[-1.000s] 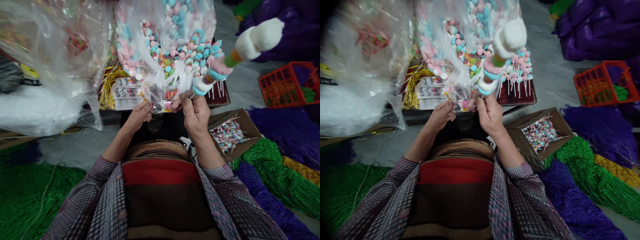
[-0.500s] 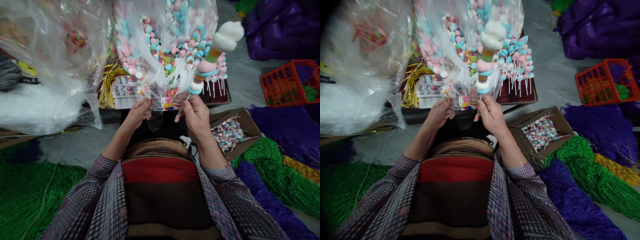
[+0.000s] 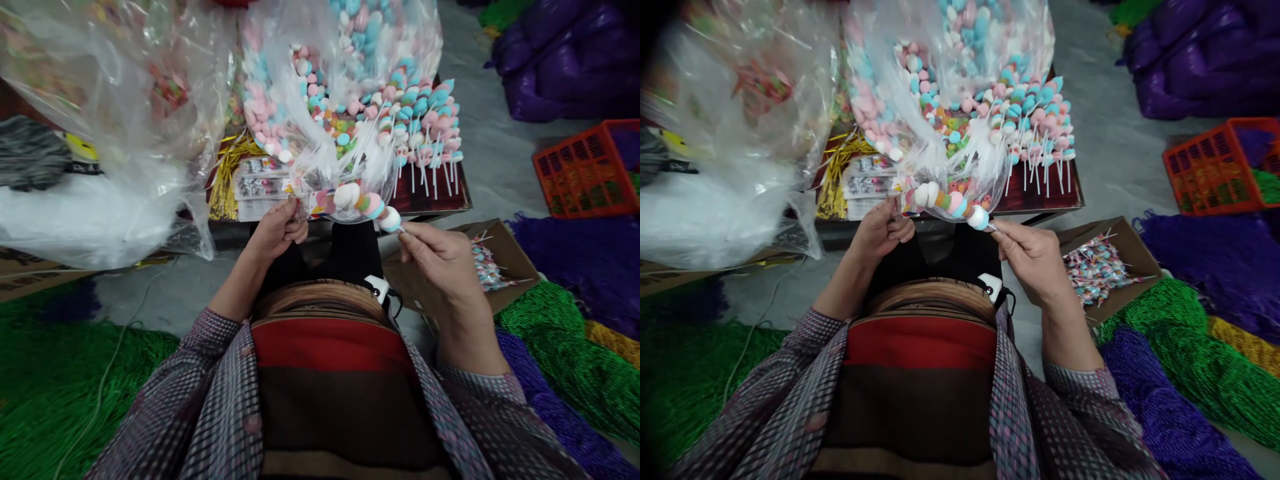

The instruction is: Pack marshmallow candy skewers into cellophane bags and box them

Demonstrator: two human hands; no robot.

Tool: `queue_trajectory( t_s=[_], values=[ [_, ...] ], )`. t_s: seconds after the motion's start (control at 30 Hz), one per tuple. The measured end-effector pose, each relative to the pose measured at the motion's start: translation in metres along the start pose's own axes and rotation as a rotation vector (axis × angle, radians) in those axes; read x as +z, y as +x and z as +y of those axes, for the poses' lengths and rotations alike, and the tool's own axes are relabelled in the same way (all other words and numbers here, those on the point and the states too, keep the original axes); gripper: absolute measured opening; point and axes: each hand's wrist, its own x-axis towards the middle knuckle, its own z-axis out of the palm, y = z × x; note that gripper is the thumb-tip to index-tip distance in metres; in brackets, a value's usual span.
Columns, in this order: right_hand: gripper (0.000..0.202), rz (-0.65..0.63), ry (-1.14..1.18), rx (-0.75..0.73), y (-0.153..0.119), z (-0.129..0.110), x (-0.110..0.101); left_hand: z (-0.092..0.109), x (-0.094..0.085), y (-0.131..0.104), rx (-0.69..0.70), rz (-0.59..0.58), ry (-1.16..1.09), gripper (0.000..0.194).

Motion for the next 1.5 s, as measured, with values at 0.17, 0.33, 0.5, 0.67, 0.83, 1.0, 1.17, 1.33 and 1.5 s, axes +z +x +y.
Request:
queue_trajectory(
  t_s=[0.17, 0.33, 0.5, 0.67, 0.83, 1.0, 1.17, 1.33, 1.5],
  values=[
    [0.023, -0.019, -0.143, -0.069, -0.001, 0.009, -0.008, 0.0, 0.0, 0.001, -0.06, 0.063, 0.003, 0.054],
    [0.023, -0.012, -0.31, -0.148, -0.002, 0.014, -0.018, -0.001, -0.004, 0.0, 0.009, 0.019, 0.059, 0.052],
    [0.022, -0.056, -0.375, -0.159, 0.0, 0.013, -0.028, 0.004, -0.006, 0.001, -0.015, 0.064, 0.19, 0.05],
    [0.018, -0.043, -0.225, -0.094, 0.0, 0.009, -0.026, 0.004, -0.009, 0.001, -0.014, 0.002, 0.252, 0.053],
    [0.012, 0.07, -0.162, -0.106, -0.002, 0.011, -0.015, 0.006, -0.003, 0.001, -0.043, 0.082, 0.303, 0.045],
    [0.011, 0.167, -0.316, -0.204, 0.0, 0.016, -0.006, 0.007, 0.003, 0.002, -0.038, 0.112, 0.265, 0.049],
    [0.01, 0.205, -0.344, -0.246, 0.003, 0.025, 0.001, 0.006, 0.0, 0.001, -0.028, 0.065, 0.257, 0.049],
    [0.004, 0.258, -0.318, -0.274, 0.005, 0.028, 0.002, 0.007, -0.001, 0.001, -0.038, 0.014, 0.294, 0.051],
    [0.009, 0.194, -0.29, -0.179, 0.005, 0.025, 0.013, 0.006, 0.005, 0.0, -0.076, 0.003, 0.3, 0.048]
  ],
)
